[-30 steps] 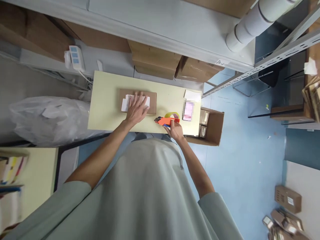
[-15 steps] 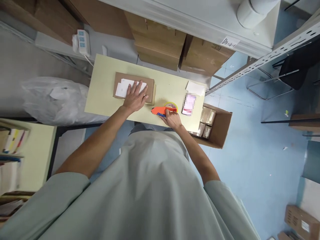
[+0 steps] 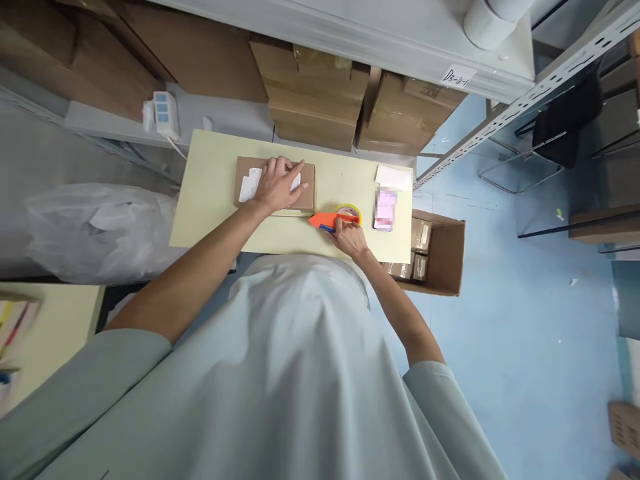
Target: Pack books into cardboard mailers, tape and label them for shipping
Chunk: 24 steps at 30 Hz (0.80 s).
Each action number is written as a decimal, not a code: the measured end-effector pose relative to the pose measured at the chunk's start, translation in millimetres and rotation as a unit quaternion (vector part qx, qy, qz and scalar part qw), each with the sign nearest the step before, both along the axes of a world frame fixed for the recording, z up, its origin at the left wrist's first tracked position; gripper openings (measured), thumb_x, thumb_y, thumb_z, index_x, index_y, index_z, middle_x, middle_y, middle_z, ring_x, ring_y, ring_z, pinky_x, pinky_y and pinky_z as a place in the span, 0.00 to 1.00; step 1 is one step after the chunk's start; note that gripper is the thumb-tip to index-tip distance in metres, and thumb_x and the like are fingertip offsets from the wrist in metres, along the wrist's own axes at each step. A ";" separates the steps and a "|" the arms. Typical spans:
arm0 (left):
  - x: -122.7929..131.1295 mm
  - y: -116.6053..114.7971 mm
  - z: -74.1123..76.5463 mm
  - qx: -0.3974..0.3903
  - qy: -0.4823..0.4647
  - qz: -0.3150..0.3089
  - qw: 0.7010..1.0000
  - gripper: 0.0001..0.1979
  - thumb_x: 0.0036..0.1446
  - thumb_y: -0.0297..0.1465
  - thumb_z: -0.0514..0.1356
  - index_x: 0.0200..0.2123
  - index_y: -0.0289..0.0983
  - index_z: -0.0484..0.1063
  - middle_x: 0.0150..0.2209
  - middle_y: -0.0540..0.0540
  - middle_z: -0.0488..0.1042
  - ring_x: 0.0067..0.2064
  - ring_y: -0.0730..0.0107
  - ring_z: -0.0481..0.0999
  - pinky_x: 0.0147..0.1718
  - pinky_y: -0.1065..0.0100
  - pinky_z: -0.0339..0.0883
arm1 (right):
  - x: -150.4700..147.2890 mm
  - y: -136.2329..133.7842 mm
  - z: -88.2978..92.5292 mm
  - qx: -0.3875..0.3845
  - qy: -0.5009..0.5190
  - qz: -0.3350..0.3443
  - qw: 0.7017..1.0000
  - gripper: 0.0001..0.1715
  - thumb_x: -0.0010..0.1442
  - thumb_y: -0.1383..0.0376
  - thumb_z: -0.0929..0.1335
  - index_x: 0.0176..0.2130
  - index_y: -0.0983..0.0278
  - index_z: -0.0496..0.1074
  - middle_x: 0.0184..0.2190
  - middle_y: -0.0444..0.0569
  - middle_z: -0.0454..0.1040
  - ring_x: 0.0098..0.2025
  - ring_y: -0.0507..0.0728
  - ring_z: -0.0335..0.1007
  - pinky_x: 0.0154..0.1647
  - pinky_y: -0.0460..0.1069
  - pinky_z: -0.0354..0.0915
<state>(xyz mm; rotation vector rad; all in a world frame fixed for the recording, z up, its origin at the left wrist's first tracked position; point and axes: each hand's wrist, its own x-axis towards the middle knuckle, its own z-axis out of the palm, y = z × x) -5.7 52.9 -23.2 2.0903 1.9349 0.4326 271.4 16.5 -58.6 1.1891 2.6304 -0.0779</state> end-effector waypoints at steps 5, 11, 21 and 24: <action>-3.8 16.0 0.7 -0.015 0.005 -0.001 1.000 0.39 0.73 0.50 0.53 0.77 0.34 0.59 0.67 0.26 0.66 0.70 0.30 0.60 0.67 0.36 0.54 | -4.7 -7.3 -5.8 0.017 -0.015 -0.028 0.999 0.30 0.82 0.50 0.55 0.61 0.75 0.59 0.45 0.71 0.84 0.44 0.66 0.83 0.46 0.53 0.70; -2.3 30.9 -3.3 -0.022 0.015 -0.008 1.000 0.41 0.72 0.53 0.53 0.76 0.31 0.60 0.69 0.24 0.64 0.73 0.28 0.58 0.69 0.34 0.50 | -8.5 -11.5 -4.9 0.030 -0.011 -0.056 0.998 0.30 0.82 0.52 0.56 0.62 0.77 0.60 0.47 0.74 0.83 0.46 0.67 0.83 0.46 0.53 0.70; 3.7 22.1 -10.4 0.017 -0.042 -0.035 0.998 0.26 0.73 0.41 0.51 0.63 0.33 0.75 0.66 0.29 0.71 0.72 0.38 0.63 0.76 0.31 0.40 | -23.0 -20.5 13.7 -0.034 -0.022 -0.021 0.999 0.34 0.82 0.53 0.54 0.65 0.82 0.59 0.49 0.76 0.82 0.50 0.70 0.82 0.54 0.58 0.67; 2.4 -12.1 -6.3 0.003 -0.027 -0.041 0.999 0.26 0.75 0.37 0.48 0.66 0.34 0.72 0.66 0.31 0.72 0.72 0.44 0.65 0.79 0.36 0.35 | -34.2 -36.1 14.3 -0.065 -0.011 0.023 0.998 0.33 0.82 0.54 0.56 0.66 0.82 0.59 0.50 0.77 0.81 0.51 0.71 0.82 0.56 0.60 0.65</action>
